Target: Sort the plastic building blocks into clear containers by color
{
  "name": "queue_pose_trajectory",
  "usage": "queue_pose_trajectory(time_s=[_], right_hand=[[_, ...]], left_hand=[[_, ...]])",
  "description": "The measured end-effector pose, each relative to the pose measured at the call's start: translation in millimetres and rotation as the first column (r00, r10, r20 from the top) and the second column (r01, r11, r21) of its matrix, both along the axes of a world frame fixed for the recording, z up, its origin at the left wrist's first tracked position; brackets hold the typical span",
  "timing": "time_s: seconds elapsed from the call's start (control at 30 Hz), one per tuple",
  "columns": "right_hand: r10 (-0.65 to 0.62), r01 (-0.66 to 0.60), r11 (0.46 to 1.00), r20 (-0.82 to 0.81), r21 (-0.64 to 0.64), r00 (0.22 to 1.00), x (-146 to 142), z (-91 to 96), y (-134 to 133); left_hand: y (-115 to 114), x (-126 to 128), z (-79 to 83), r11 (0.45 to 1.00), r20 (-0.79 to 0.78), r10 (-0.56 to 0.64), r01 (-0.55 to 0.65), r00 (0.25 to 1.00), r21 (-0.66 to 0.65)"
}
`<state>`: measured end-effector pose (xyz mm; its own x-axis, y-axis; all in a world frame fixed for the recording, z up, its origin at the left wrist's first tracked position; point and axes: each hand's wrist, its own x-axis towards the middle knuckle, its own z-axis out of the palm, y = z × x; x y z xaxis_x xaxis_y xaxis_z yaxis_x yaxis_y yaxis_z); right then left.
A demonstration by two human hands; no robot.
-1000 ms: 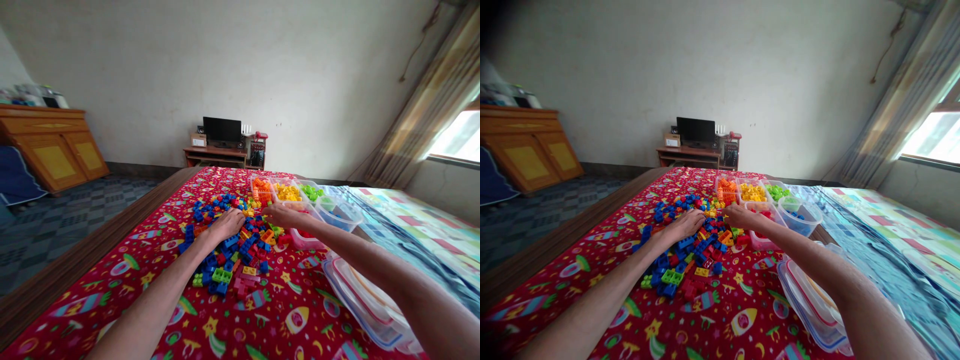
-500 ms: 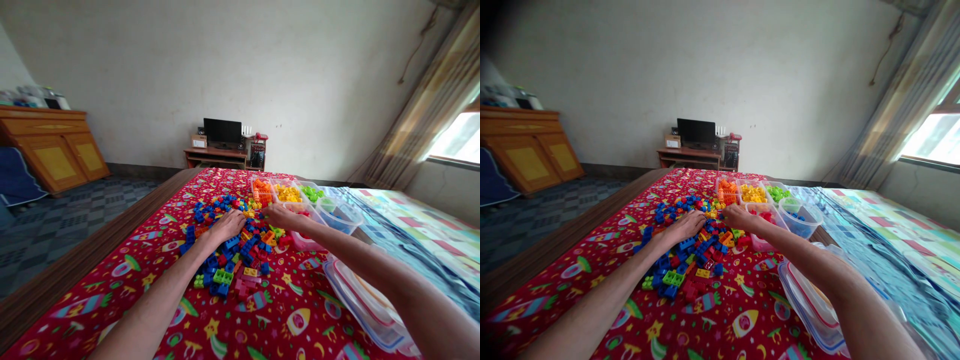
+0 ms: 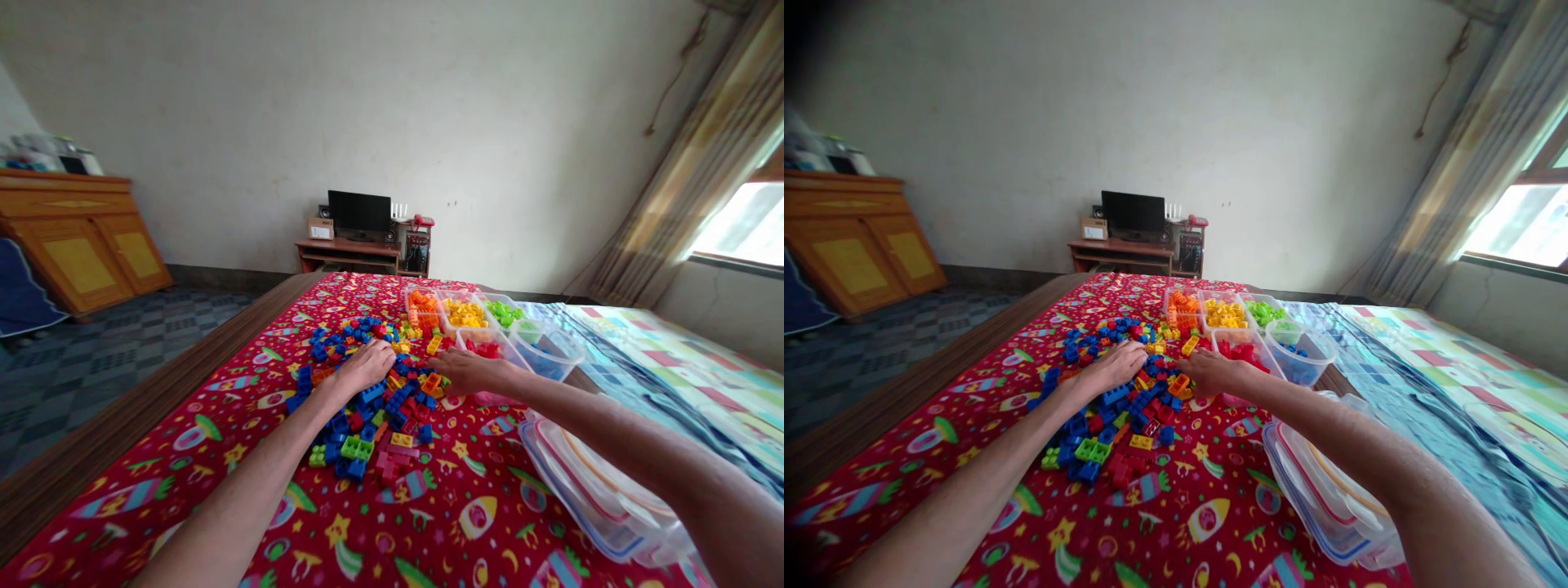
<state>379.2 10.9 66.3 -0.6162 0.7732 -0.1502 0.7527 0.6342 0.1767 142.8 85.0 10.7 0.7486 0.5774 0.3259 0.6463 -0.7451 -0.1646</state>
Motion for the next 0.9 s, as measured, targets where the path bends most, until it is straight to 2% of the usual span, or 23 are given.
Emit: queue_pose_trajectory(time_s=[0.1, 0.2, 0.37, 0.47, 0.67, 0.77, 0.9], right_hand=[[-0.017, 0.026, 0.986, -0.055, 0.163, 0.998, -5, -12.2, 0], [0.013, 0.002, 0.973, -0.063, 0.230, 0.998, -8, -18.5, 3], [0.057, -0.056, 0.983, -0.002, 0.176, 0.998, -8, -24.9, 10], [0.088, -0.085, 0.978, -0.011, 0.188, 0.996, -9, -32.3, 12], [-0.043, 0.047, 0.978, -0.024, 0.203, 0.999, -18, -33.3, 10], [-0.048, 0.063, 0.986, -0.104, 0.151, 0.993, -15, -26.9, 13], [-0.120, 0.153, 0.985, -0.332, 0.074, 0.935, -5, -13.0, 21]], left_hand=[[-1, 0, 0.4, 1.000, 0.003, 0.020, -0.020, 1.000, 0.000], [0, -1, -0.9, 1.000, 0.013, 0.015, -0.015, 1.000, 0.004], [2, 0, -2.5, 1.000, 0.051, 0.014, -0.013, 0.999, -0.007], [2, 0, -1.8, 1.000, 0.044, 0.016, -0.015, 0.999, -0.011], [1, 0, -0.7, 1.000, 0.030, -0.005, 0.004, 1.000, 0.024], [1, 0, -1.0, 1.000, 0.020, 0.003, -0.003, 1.000, 0.017], [3, -1, -1.6, 1.000, 0.031, 0.029, -0.028, 0.999, -0.011]])
